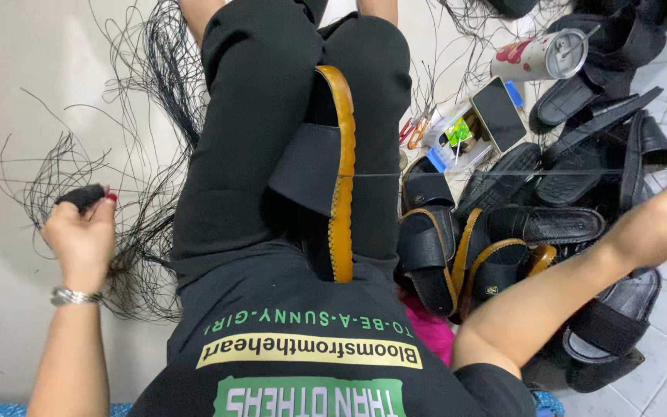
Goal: The person sits on the floor and sews a black shoe with a yellow sole using a needle and thread. They hold the shoe on their lap and repeatedly push the needle through the shoe's material while pulling the thread tight.
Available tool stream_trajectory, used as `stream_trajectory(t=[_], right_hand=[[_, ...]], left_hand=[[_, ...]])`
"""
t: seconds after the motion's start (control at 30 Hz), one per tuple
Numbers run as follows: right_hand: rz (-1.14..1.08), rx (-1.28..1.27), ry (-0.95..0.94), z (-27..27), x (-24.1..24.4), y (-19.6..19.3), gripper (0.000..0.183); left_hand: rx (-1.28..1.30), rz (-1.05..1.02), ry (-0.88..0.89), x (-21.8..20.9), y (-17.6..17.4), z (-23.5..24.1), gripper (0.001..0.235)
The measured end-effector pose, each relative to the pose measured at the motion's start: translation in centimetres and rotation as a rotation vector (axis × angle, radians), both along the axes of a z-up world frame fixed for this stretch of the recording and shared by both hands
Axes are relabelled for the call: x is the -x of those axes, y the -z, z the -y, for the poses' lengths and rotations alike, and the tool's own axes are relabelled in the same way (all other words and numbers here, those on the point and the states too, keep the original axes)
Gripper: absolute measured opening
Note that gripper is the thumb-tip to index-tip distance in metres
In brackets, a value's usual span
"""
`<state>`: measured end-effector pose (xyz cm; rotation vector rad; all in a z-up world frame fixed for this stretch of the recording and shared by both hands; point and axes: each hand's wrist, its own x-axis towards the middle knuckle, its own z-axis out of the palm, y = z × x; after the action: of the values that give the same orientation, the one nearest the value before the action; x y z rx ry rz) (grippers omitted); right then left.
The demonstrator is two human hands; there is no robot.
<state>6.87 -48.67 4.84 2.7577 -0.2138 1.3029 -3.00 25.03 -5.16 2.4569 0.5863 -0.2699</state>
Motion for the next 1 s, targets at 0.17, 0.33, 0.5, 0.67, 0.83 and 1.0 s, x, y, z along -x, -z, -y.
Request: stream_trajectory(t=[0.17,0.33,0.5,0.67,0.83,1.0], right_hand=[[-0.26,-0.001,0.299,0.3,2.3,3.3,0.063],[-0.758,-0.912,-0.787,-23.5,-0.7,-3.7,0.061],[-0.938,-1.067,-0.893,-27.2,-1.0,-3.1,0.031],[-0.84,-1.306,-0.758,-29.0,-0.5,-2.5,0.01],[-0.777,-1.11,-0.711,-29.8,0.2,-1.7,0.005],[-0.792,-1.208,-0.787,-29.6,0.3,0.0,0.007]], left_hand=[[-0.362,0.043,0.32,0.0,-0.4,3.9,0.025],[0.326,0.396,0.58,-3.4,-8.9,16.1,0.034],[0.951,-0.016,0.343,-2.1,-10.8,15.4,0.025],[1.162,0.295,0.394,-4.5,-10.2,16.6,0.037],[0.168,0.411,0.589,-0.4,-4.1,15.3,0.048],[0.587,0.251,0.615,1.1,-6.3,16.8,0.044]])
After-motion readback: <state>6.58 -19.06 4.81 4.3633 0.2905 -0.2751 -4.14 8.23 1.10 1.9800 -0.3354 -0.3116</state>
